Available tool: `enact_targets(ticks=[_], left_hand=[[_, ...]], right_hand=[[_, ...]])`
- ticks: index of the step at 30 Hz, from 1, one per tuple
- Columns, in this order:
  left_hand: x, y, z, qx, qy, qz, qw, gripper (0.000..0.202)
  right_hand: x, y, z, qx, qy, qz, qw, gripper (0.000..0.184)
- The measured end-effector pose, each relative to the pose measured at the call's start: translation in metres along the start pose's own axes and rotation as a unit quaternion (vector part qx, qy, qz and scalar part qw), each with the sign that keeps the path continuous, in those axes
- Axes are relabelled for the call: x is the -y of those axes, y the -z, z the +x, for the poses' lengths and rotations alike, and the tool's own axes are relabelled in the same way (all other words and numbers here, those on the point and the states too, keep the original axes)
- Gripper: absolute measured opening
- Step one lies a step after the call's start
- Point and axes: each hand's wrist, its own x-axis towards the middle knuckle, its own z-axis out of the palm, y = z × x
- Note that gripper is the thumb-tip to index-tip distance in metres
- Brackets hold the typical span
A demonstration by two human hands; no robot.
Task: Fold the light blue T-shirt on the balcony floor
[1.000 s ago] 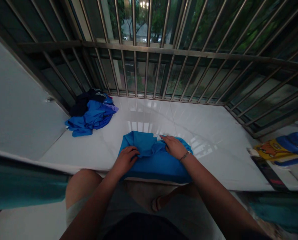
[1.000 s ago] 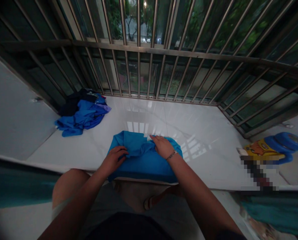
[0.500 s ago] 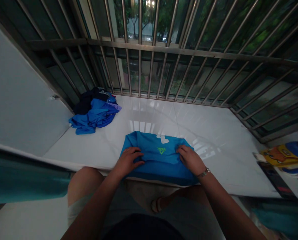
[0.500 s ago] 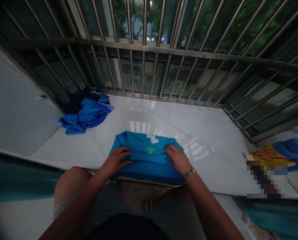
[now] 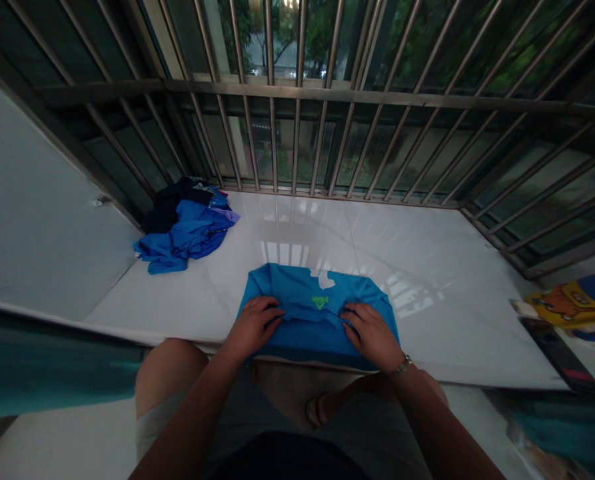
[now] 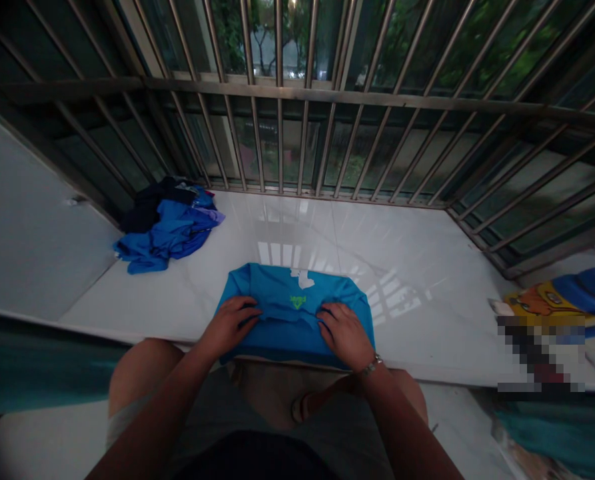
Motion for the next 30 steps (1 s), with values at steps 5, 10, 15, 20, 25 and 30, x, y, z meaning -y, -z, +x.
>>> enact_targets(ticks=[5, 10, 15, 20, 25, 30], left_hand=[[-0.001, 0.001, 0.000, 0.006, -0.005, -0.003, 1.000, 0.020], [-0.006, 0.005, 0.001, 0.008, -0.002, -0.013, 1.000, 0.018], [-0.009, 0.007, 0.002, 0.012, 0.001, -0.013, 1.000, 0.019], [-0.009, 0.007, 0.002, 0.008, 0.009, -0.021, 1.000, 0.020], [-0.008, 0.008, 0.003, 0.004, 0.006, -0.018, 1.000, 0.020], [-0.009, 0.006, 0.004, 0.005, 0.012, -0.016, 1.000, 0.021]], right_hand=[[-0.001, 0.004, 0.004, 0.001, -0.018, 0.012, 1.000, 0.029], [0.000, 0.007, 0.007, 0.006, -0.038, 0.029, 0.999, 0.034], [-0.002, 0.006, 0.016, -0.008, -0.061, 0.022, 0.998, 0.037], [0.002, -0.007, 0.033, 0.008, -0.070, 0.004, 0.998, 0.049], [0.012, -0.025, 0.055, 0.052, -0.082, -0.002, 0.995, 0.055], [0.011, -0.029, 0.068, 0.053, -0.105, 0.005, 0.993, 0.054]])
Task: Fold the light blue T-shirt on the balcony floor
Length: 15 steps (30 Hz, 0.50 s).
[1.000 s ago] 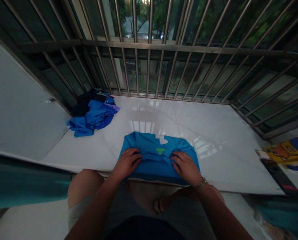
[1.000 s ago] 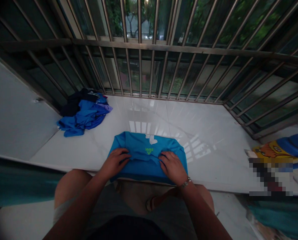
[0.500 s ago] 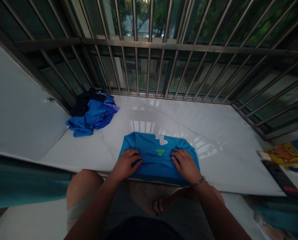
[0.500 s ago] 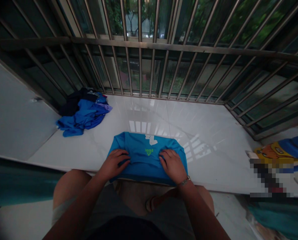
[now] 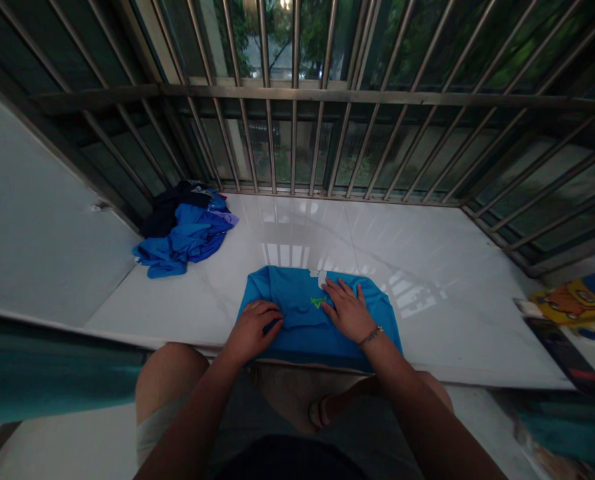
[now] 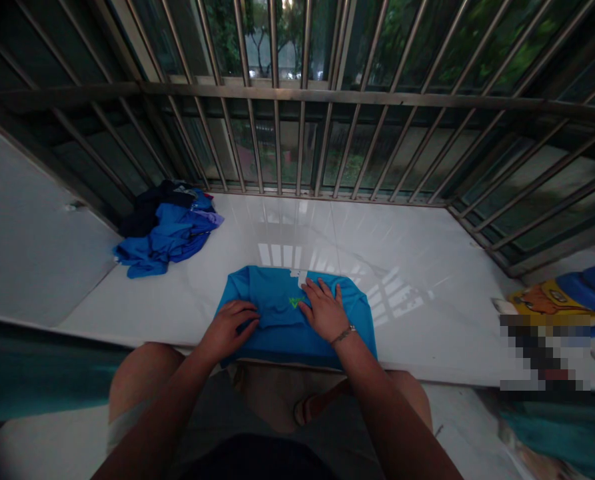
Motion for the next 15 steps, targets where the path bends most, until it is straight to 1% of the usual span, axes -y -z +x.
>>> enact_targets(ticks=[3, 5, 6, 8, 10, 11, 13, 15], left_hand=[[0.001, -0.003, 0.000, -0.007, 0.009, -0.011, 1.000, 0.021], [0.003, -0.003, 0.001, -0.015, 0.018, -0.038, 0.999, 0.020], [0.006, -0.002, 0.003, -0.018, 0.031, -0.061, 0.998, 0.020], [0.012, 0.001, 0.010, -0.018, 0.079, -0.111, 0.990, 0.023], [0.020, 0.007, 0.024, -0.020, 0.129, -0.138, 0.982, 0.026], [0.023, 0.010, 0.034, -0.023, 0.138, -0.132, 0.981, 0.027], [0.029, 0.016, 0.057, -0.026, 0.123, -0.084, 0.989, 0.030], [0.033, 0.019, 0.084, 0.005, 0.103, 0.007, 0.995, 0.035]], right_hand=[[-0.011, 0.003, 0.002, -0.024, -0.024, -0.010, 0.999, 0.050], [-0.023, 0.008, 0.003, -0.044, -0.058, -0.030, 0.997, 0.047], [-0.030, 0.011, 0.004, -0.050, -0.078, -0.043, 0.995, 0.047], [-0.044, 0.020, 0.006, -0.049, -0.118, -0.067, 0.990, 0.047], [-0.057, 0.032, 0.010, -0.021, -0.154, -0.081, 0.984, 0.050], [-0.063, 0.038, 0.013, -0.001, -0.167, -0.083, 0.982, 0.052], [-0.073, 0.051, 0.018, 0.038, -0.179, -0.082, 0.980, 0.054], [-0.080, 0.061, 0.024, 0.058, -0.176, -0.080, 0.979, 0.053]])
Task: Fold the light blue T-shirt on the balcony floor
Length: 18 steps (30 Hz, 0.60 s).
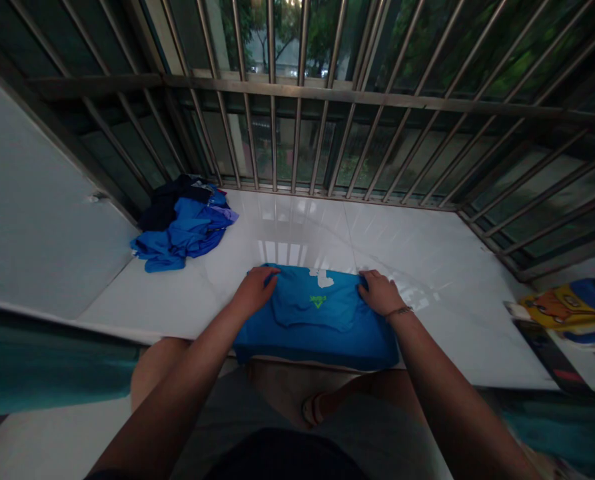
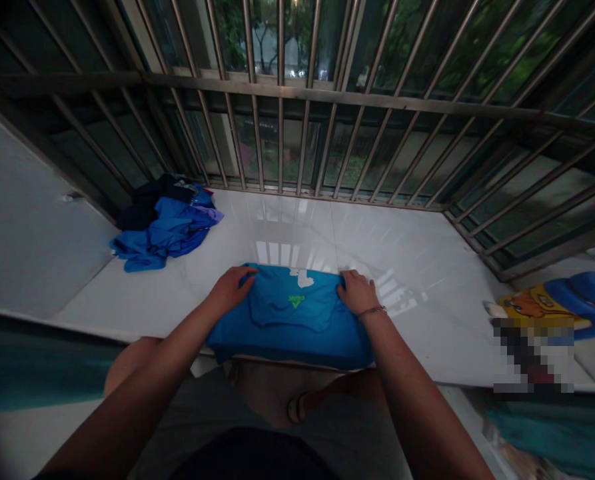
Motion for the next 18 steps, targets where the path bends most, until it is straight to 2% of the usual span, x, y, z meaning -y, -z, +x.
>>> enact_targets(ticks=[3, 5, 8, 11, 14, 18], left_hand=[[-0.003, -0.001, 0.035, 0.051, 0.019, 0.116, 0.992, 0.043], [-0.002, -0.004, 0.051, 0.067, 0.042, 0.140, 0.987, 0.042], [0.004, -0.007, 0.070, 0.089, 0.058, 0.145, 0.984, 0.028], [0.009, -0.002, 0.089, 0.104, 0.047, 0.135, 0.984, 0.014], [0.010, 0.014, 0.113, 0.076, 0.034, 0.121, 0.989, 0.015], [0.003, 0.048, 0.144, 0.009, 0.028, 0.113, 0.993, 0.022]], right_hand=[[-0.003, 0.010, 0.007, 0.015, 0.004, -0.001, 1.000, 0.049], [-0.002, 0.013, 0.010, 0.022, 0.005, 0.004, 1.000, 0.044], [-0.001, 0.013, 0.012, 0.024, 0.005, 0.019, 1.000, 0.037], [0.001, 0.013, 0.018, 0.006, -0.007, 0.035, 0.999, 0.027], [0.004, 0.020, 0.031, -0.043, -0.028, 0.052, 0.997, 0.025], [0.011, 0.043, 0.050, -0.140, -0.041, 0.086, 0.985, 0.031]])
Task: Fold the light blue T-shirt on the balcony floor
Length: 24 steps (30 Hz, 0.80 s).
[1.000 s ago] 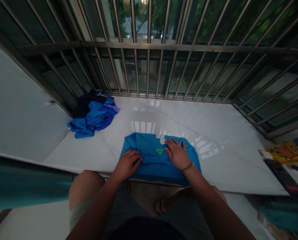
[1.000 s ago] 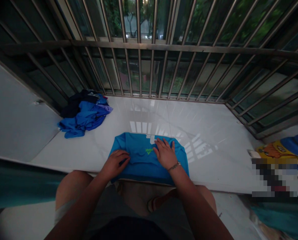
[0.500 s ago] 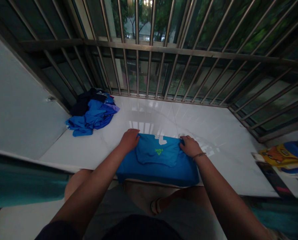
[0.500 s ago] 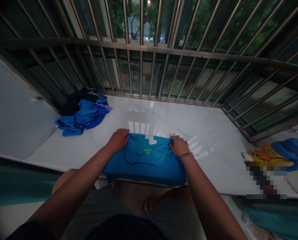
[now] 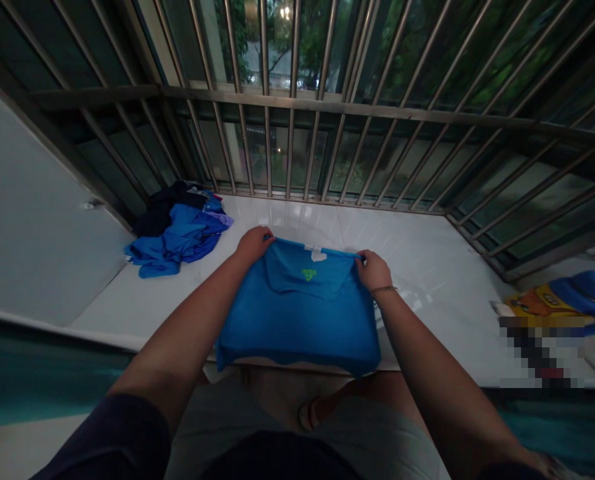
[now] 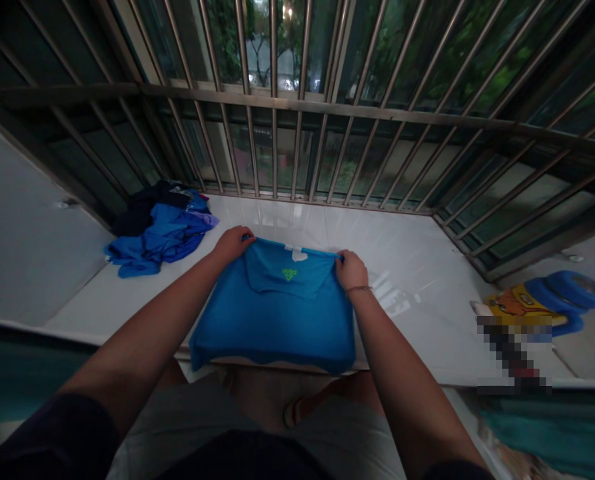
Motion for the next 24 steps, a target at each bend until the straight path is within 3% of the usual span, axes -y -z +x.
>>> enact_targets(ticks=[4, 7, 11, 14, 17, 20, 24], left_hand=[[-0.004, 0.032, -0.003, -0.074, -0.042, -0.026, 0.996, 0.021], [-0.001, 0.036, -0.047, -0.110, -0.135, -0.068, 0.982, 0.021], [0.019, 0.007, -0.147, -0.073, -0.190, -0.087, 0.975, 0.022], [0.040, -0.024, -0.221, -0.020, -0.172, -0.065, 0.983, 0.023], [0.056, -0.046, -0.273, -0.020, -0.135, -0.056, 0.989, 0.026], [0.063, -0.053, -0.292, -0.040, -0.111, -0.058, 0.991, 0.031], [0.058, -0.051, -0.279, -0.054, -0.093, -0.051, 0.993, 0.032]], right_hand=[[0.004, 0.025, -0.003, -0.078, 0.025, 0.038, 0.996, 0.034], [-0.008, 0.032, -0.042, -0.114, 0.090, 0.089, 0.985, 0.029], [-0.045, 0.012, -0.129, -0.077, 0.203, 0.119, 0.969, 0.026], [-0.074, -0.011, -0.196, -0.011, 0.226, 0.095, 0.969, 0.025], [-0.090, -0.023, -0.244, -0.005, 0.210, 0.066, 0.976, 0.025], [-0.088, -0.021, -0.262, -0.023, 0.196, 0.049, 0.979, 0.024], [-0.066, -0.017, -0.246, -0.037, 0.195, 0.037, 0.979, 0.025]])
